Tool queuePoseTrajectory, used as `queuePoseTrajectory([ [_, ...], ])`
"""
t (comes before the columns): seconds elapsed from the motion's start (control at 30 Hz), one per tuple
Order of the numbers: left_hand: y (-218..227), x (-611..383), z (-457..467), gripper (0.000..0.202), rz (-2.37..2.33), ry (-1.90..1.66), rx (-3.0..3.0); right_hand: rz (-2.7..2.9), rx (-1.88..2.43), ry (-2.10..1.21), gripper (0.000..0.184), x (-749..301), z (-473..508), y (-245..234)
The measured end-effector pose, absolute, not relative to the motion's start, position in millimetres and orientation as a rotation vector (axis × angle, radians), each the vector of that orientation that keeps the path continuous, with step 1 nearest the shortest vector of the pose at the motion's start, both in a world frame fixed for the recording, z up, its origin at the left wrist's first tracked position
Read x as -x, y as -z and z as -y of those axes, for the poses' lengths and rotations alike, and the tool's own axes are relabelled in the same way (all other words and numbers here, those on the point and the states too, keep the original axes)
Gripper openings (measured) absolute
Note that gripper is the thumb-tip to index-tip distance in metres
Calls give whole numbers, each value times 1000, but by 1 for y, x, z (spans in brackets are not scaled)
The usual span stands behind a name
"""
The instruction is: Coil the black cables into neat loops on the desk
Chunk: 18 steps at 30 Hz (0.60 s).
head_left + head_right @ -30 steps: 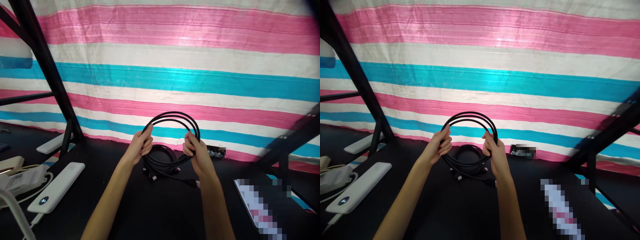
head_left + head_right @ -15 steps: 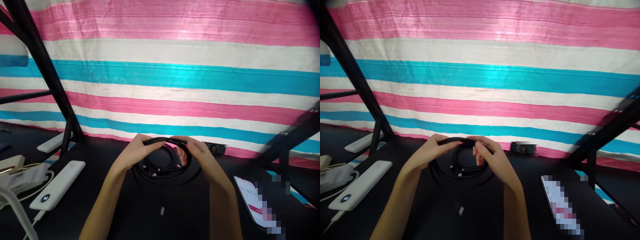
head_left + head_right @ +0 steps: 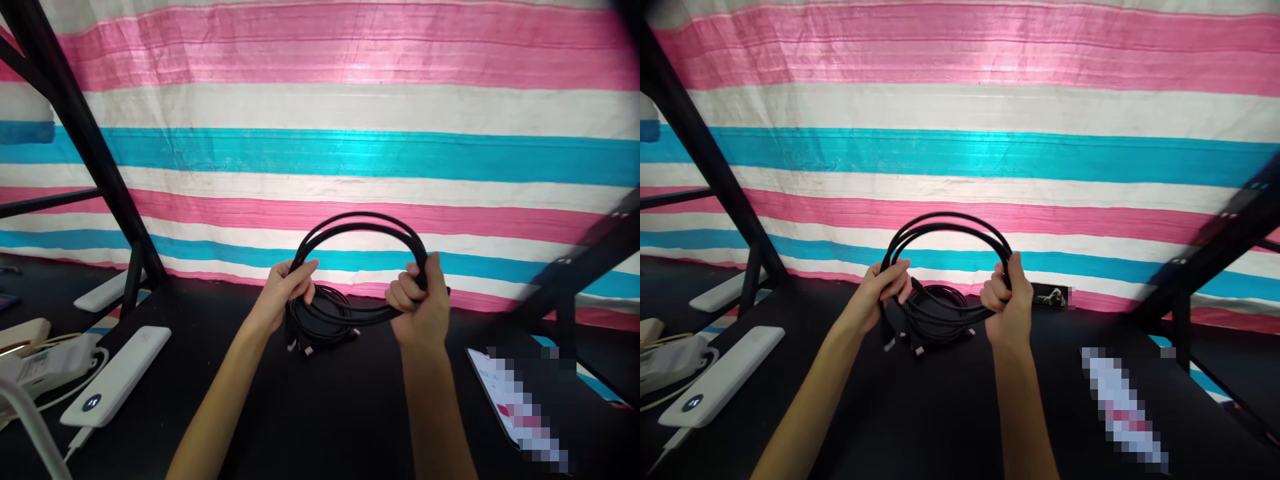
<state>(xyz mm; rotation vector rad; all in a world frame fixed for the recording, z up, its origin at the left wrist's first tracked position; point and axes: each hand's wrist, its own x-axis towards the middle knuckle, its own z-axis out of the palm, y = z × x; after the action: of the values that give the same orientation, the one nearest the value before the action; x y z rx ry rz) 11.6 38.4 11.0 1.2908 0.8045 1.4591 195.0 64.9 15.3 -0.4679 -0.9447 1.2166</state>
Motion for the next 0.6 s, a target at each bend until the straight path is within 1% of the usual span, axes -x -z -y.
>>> queuePoseTrajectory([
  [0.07, -3, -27, -42, 58, -753, -1530, -1170, 827, 384, -1286, 47, -185, -66, -14],
  [0.17, 5, -45, -46, 56, -648, -1515, -958, 793, 349, -1391, 49, -174, -69, -11],
  [0.23, 6, -44, -49, 55, -584, -1437, -840, 878, 412, -1499, 46, -176, -74, -9],
  [0.3, 4, -32, -51, 55, -580, -1343, -808, 984, 538, -1518, 38, -185, -80, -9],
  [0.37, 0, -18, -52, 56, -650, -1225, -921, 1079, 697, -1364, 28, -197, -82, -9],
  [0.4, -2, -12, -51, 55, -709, -1153, -1029, 1134, 774, -1241, 27, -202, -82, -9],
  [0.47, -4, -6, -47, 52, -859, -987, -1278, 1295, 903, -1043, 34, -207, -77, -10],
  [0.53, -3, -9, -43, 45, -1009, -845, -1464, 1555, 992, -980, 41, -204, -67, -12],
  [0.6, -1, -16, -40, 38, -1111, -759, -1565, 1834, 1057, -936, 37, -197, -58, -13],
])
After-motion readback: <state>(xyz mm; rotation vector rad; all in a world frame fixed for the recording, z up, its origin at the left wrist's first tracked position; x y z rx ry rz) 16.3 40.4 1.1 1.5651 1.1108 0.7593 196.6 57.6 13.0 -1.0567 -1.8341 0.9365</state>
